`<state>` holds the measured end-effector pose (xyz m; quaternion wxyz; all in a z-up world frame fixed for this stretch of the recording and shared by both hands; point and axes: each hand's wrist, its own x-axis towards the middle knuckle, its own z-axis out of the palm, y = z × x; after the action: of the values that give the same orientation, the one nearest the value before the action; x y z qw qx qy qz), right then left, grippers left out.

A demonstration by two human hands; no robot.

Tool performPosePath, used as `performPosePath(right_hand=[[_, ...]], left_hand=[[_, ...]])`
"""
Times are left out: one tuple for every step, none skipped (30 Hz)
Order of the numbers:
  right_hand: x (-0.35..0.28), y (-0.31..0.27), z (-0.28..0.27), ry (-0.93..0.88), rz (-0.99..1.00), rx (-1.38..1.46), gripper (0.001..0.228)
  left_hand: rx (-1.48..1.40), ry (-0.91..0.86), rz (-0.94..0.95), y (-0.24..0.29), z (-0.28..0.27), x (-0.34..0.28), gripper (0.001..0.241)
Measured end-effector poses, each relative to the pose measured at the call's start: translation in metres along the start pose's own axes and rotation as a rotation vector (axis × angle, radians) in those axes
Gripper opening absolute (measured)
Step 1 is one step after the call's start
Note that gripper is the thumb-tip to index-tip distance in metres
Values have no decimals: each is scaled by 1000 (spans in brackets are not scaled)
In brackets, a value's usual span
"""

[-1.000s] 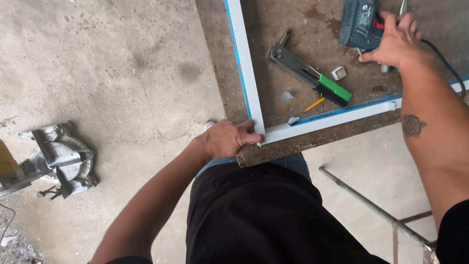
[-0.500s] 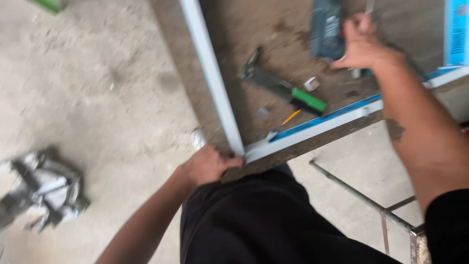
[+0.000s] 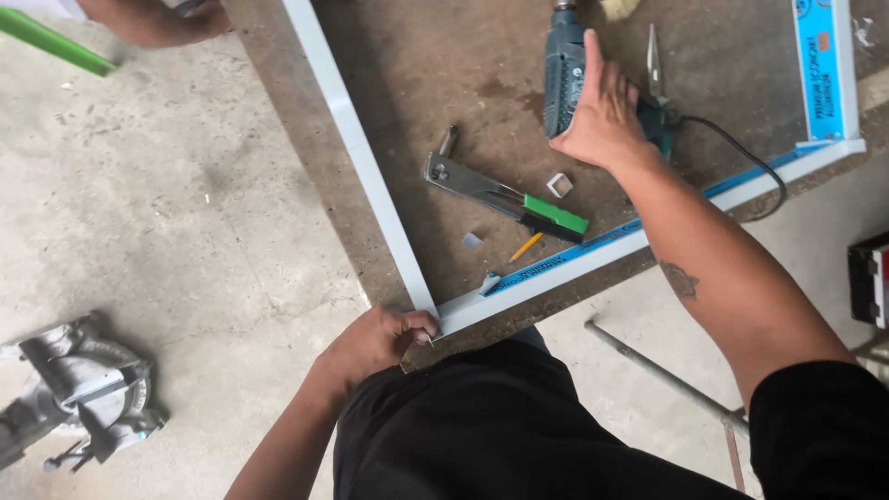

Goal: Assembling aluminum frames by drilling holes and using a rivet gun to secure joints

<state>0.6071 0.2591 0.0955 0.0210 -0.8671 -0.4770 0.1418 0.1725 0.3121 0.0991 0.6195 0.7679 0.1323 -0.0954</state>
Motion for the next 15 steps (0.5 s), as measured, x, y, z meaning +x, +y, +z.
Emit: performPosePath(right_hand=[[0,-2,-1,-25,34,22,146],[0,-5,-3,-49,68,44,144],[4,-2,5,-53,58,46,144],[7,1,13,39,35,45,141],[9,4,22,128,12,44,139],[10,1,17,121,1,44,139],[11,-2,15,101,46,3,134],[12,-6,12,81,90,-38,130],[5,-14,-6,82,84,-36,130],[-1,-23,-24,35,122,80,125],[-11,-31,-41,-12,167,198,122],[-14,-16,-43,-11,168,201,122],[-22,-2,-44,12,10,343,120],[-29,13,-44,39,-151,482,119],[-39,36,-45,43,-127,487,119]], left_hand=[[-102,1,7,0,0,0,38],[-203,2,15,1,1,1,35],[-205,11,9,-5,2,2,35],[-289,-41,-57,-10,4,3,37],[-378,-93,-124,-15,8,3,39],[-385,-83,-129,-14,9,4,39],[-340,-58,-140,-14,10,4,38],[-296,-33,-152,-14,10,4,36],[-296,-27,-153,-13,12,4,36],[-287,-10,-167,-12,14,4,38],[-276,0,-180,-13,14,3,40],[-273,-1,-181,-15,17,3,40],[-267,14,-104,-18,17,1,33],[-262,28,-26,-22,18,0,27],[-259,4,-28,-24,13,2,27]])
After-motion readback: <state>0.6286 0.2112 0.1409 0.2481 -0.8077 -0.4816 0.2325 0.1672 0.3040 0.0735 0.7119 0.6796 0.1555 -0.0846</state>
